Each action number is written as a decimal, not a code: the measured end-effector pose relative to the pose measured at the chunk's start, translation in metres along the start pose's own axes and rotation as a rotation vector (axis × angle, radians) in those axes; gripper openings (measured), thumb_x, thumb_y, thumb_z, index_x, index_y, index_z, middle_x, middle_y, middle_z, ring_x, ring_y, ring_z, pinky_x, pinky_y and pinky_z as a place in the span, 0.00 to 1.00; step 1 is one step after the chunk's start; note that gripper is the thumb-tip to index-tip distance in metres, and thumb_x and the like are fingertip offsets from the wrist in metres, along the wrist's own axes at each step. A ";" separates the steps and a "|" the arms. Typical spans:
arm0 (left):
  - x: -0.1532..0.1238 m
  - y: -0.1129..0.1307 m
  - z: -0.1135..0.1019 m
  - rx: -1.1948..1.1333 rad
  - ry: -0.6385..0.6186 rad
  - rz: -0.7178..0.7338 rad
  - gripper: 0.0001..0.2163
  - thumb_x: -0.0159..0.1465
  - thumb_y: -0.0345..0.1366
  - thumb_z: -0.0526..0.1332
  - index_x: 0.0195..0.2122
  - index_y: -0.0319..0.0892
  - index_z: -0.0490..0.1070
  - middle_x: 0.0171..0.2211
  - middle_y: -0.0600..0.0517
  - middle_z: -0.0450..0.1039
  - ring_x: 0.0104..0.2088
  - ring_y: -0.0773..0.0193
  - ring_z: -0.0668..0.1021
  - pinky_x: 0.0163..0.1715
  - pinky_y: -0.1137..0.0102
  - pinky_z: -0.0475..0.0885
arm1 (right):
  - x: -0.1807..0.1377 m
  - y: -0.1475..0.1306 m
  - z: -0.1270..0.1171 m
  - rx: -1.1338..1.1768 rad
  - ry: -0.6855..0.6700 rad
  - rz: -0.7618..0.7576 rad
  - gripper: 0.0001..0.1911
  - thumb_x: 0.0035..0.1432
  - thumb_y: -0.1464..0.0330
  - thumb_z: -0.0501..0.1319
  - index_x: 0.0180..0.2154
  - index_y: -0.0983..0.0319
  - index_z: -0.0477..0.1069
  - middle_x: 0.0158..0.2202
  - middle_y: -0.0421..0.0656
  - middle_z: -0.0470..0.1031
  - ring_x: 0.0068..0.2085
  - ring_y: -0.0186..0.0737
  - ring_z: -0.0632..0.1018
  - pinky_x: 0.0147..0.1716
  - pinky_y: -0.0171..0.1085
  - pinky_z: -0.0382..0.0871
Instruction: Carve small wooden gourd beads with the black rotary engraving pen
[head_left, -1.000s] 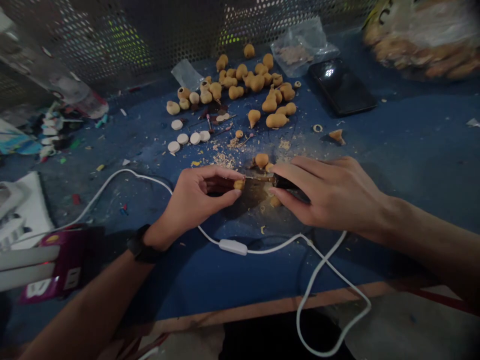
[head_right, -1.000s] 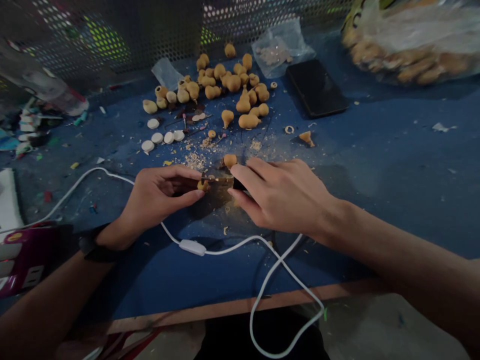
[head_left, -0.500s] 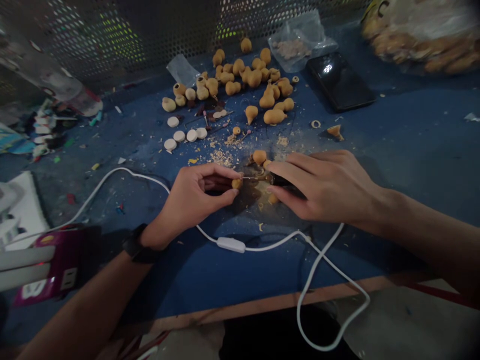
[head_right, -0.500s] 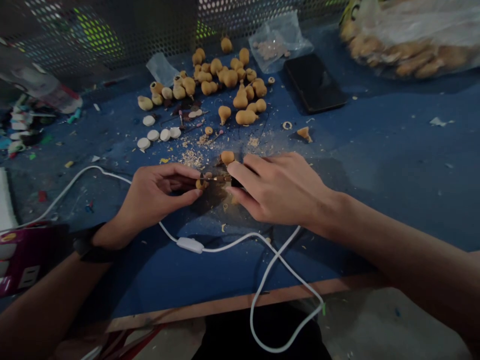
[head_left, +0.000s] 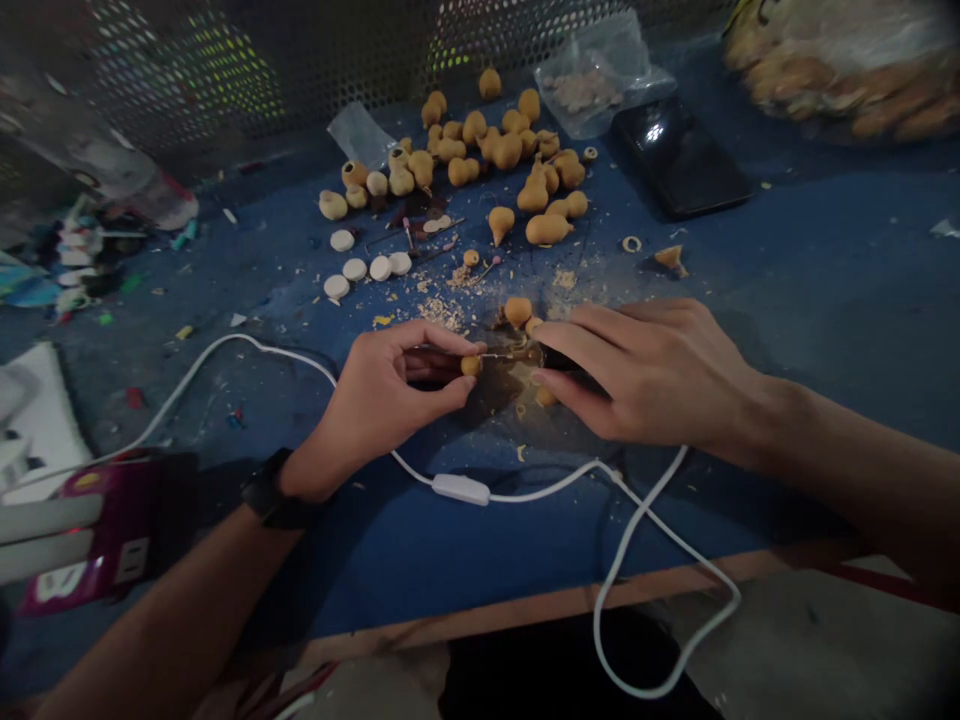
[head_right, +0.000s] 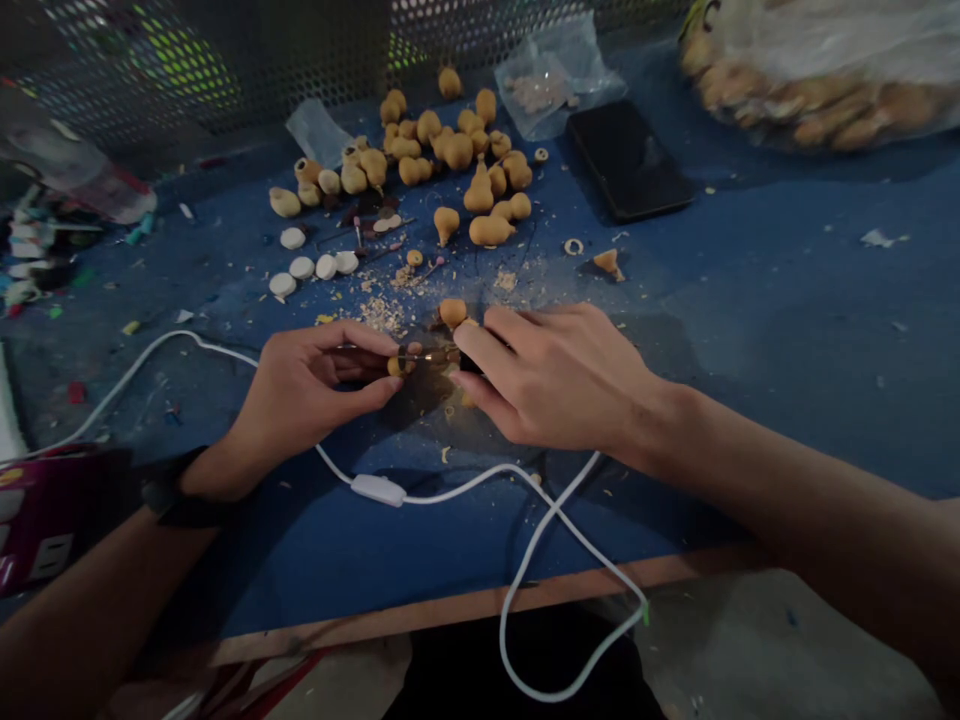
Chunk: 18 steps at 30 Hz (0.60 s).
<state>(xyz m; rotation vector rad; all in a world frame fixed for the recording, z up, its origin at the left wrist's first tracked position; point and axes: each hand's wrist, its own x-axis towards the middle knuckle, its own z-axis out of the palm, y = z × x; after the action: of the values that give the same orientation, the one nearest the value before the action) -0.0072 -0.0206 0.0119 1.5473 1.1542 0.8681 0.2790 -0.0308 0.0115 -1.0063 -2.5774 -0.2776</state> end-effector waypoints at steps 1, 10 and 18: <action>0.000 0.001 0.000 0.010 0.003 -0.002 0.12 0.57 0.33 0.84 0.40 0.41 0.89 0.41 0.46 0.94 0.40 0.54 0.95 0.44 0.70 0.92 | 0.000 0.000 0.000 0.000 -0.005 0.008 0.20 0.86 0.62 0.54 0.53 0.63 0.84 0.42 0.49 0.88 0.34 0.45 0.84 0.32 0.41 0.63; -0.001 0.000 0.002 0.059 0.019 0.034 0.08 0.58 0.34 0.80 0.38 0.43 0.86 0.38 0.50 0.93 0.37 0.56 0.94 0.41 0.70 0.92 | 0.000 -0.001 0.000 0.026 -0.007 0.033 0.18 0.85 0.62 0.55 0.54 0.62 0.83 0.42 0.49 0.87 0.35 0.45 0.82 0.34 0.42 0.61; -0.003 -0.003 0.005 0.076 0.028 0.083 0.07 0.60 0.32 0.79 0.39 0.44 0.86 0.40 0.50 0.93 0.38 0.56 0.94 0.43 0.68 0.93 | 0.000 -0.001 0.002 0.041 -0.008 0.026 0.17 0.85 0.63 0.56 0.51 0.62 0.83 0.42 0.50 0.88 0.34 0.44 0.82 0.34 0.40 0.61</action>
<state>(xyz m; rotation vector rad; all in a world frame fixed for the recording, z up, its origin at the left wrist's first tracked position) -0.0046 -0.0250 0.0081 1.6592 1.1617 0.9131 0.2781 -0.0312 0.0099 -1.0268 -2.5647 -0.2132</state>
